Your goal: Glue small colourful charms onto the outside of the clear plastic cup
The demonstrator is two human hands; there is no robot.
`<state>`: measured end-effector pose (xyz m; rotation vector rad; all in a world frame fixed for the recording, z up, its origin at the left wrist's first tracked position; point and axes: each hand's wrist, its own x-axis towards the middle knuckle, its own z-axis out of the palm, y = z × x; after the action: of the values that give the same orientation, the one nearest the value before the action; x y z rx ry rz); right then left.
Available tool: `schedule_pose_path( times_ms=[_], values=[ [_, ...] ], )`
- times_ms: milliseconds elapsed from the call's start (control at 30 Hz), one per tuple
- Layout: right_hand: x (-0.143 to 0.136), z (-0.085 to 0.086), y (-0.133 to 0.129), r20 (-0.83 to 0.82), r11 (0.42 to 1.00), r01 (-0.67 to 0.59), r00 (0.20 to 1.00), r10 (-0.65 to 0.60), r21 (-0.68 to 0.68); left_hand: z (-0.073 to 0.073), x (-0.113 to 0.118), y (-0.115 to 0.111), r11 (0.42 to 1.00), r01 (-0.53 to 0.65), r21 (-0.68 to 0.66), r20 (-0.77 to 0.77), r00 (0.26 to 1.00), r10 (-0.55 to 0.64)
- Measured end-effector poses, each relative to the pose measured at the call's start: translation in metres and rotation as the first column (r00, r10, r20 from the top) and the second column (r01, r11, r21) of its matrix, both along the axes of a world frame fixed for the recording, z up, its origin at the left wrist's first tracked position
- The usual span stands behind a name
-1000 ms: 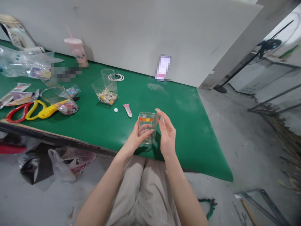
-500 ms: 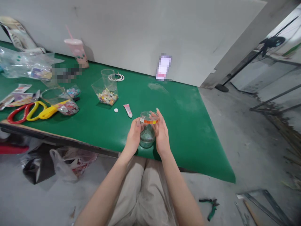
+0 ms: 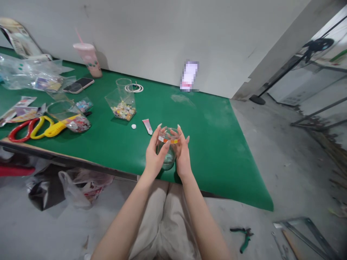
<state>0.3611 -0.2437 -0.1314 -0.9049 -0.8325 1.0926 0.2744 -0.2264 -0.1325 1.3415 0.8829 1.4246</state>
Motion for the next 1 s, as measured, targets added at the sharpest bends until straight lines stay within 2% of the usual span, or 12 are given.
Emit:
schedule_pose_path(
  times_ms=[133,400,667,1000],
  values=[
    [0.0,0.0001,-0.0031,0.006,1.0,0.0,1.0,0.0,0.015,-0.0018,0.0037,-0.0007,0.997,0.031,0.063,0.034,0.999,-0.034],
    [0.0005,0.0002,-0.0039,0.043,0.998,0.01,0.999,-0.012,0.06,-0.0046,0.0034,0.0005,0.991,0.079,0.108,0.025,0.996,-0.083],
    [0.0002,-0.0038,-0.0021,0.044,0.999,0.019,0.999,-0.021,0.039,-0.0055,0.0045,-0.0001,0.991,0.088,0.101,0.053,0.994,-0.094],
    [0.0,-0.0009,-0.0065,0.037,0.999,0.009,0.999,-0.011,0.049,-0.0044,0.0025,-0.0007,0.992,0.107,0.068,0.106,0.988,-0.113]
  ],
)
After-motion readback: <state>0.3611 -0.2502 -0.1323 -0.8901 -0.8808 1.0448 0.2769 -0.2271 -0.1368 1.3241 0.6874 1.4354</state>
